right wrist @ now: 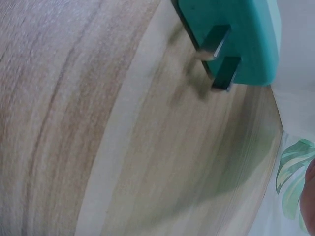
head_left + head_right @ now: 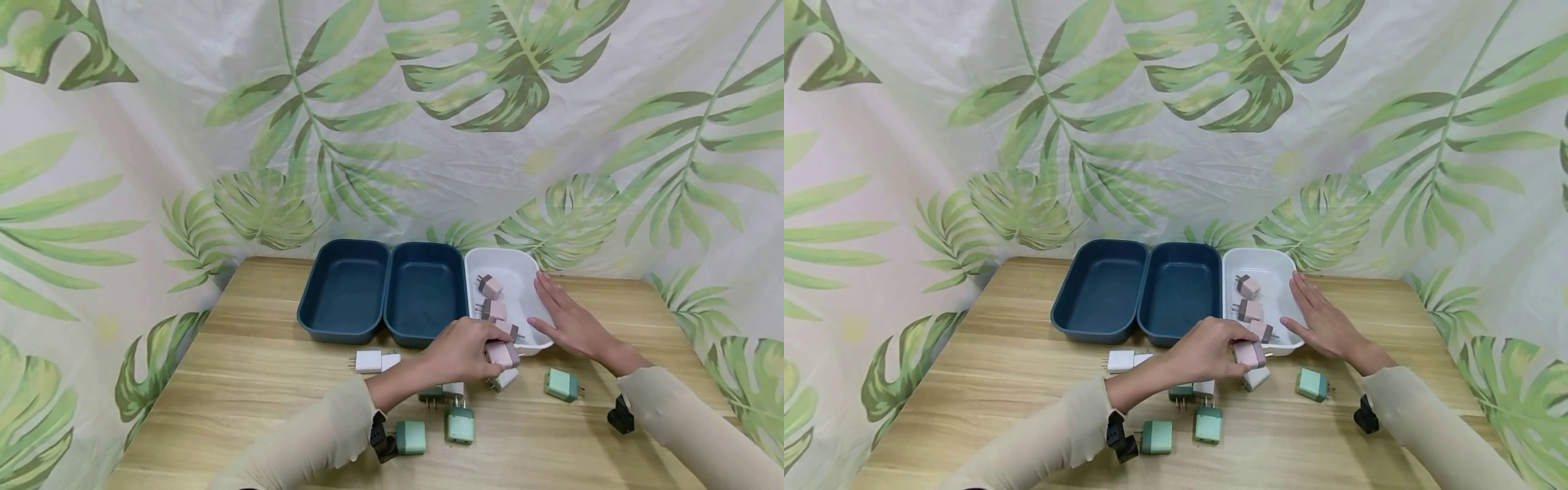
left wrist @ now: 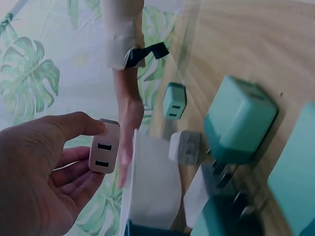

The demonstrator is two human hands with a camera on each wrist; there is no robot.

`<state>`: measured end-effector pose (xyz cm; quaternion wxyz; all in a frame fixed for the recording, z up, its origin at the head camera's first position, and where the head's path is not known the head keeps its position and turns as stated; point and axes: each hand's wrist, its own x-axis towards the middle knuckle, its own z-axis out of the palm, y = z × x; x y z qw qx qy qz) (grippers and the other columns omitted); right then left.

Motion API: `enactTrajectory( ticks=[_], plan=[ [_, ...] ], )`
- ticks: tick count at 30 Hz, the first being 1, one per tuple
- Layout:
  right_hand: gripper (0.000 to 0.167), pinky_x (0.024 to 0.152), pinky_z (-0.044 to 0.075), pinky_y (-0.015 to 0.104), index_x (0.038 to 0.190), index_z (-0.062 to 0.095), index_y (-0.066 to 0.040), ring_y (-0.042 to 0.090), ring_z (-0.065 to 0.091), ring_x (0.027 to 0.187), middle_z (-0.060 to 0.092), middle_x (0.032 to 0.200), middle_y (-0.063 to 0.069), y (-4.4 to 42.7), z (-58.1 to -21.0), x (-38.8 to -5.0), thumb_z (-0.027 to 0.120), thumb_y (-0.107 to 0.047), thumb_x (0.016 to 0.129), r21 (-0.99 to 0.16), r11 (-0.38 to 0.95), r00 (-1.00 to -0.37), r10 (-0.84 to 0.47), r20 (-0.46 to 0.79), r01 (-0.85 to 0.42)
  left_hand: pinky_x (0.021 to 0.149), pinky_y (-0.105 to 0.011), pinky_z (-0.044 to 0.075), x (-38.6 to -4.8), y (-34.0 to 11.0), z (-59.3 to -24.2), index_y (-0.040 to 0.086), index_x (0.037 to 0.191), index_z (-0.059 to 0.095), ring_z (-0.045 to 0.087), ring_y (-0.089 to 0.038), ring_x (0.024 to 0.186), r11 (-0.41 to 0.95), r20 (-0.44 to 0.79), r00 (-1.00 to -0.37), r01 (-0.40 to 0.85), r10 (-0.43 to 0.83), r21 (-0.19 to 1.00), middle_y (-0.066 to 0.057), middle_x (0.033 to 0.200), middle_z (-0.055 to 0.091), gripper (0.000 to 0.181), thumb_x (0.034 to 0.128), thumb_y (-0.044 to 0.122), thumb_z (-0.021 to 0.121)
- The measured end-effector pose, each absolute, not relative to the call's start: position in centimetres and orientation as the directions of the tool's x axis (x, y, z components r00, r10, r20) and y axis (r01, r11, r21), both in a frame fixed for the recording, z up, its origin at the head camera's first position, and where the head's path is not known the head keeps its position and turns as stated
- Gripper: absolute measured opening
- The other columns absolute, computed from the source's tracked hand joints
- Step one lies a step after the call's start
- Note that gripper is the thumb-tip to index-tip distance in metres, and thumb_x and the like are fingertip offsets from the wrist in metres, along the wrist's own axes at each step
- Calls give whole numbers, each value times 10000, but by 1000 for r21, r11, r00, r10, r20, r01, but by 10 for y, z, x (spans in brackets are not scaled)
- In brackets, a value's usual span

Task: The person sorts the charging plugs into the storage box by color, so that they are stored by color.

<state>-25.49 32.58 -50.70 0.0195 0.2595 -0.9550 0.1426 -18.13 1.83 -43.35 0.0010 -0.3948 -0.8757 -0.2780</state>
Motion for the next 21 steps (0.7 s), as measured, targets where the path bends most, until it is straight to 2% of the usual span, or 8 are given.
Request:
enactTrajectory(
  ticks=[8, 21],
  plan=[
    [896, 1271, 216, 610, 1672, 130, 55, 462, 128, 1610, 76, 1760, 239, 326, -506, -256, 570, -452, 1078, -248, 835, -871, -482, 97, -490, 728, -92, 493, -199, 12, -427, 125, 1262, 795, 707, -23, 937, 566, 246, -728, 663, 640, 490, 10, 1162, 797, 411, 877, 244, 881],
    [894, 1262, 224, 627, 1670, 139, 60, 463, 130, 1610, 82, 1759, 242, 325, -506, -256, 571, -451, 1076, -248, 838, -873, -480, 93, -487, 849, -172, 553, -223, 13, -435, 106, 1265, 792, 730, -118, 1092, 609, 257, -775, 619, 578, 496, -24, 1199, 790, 422, 860, 199, 867]
  ],
)
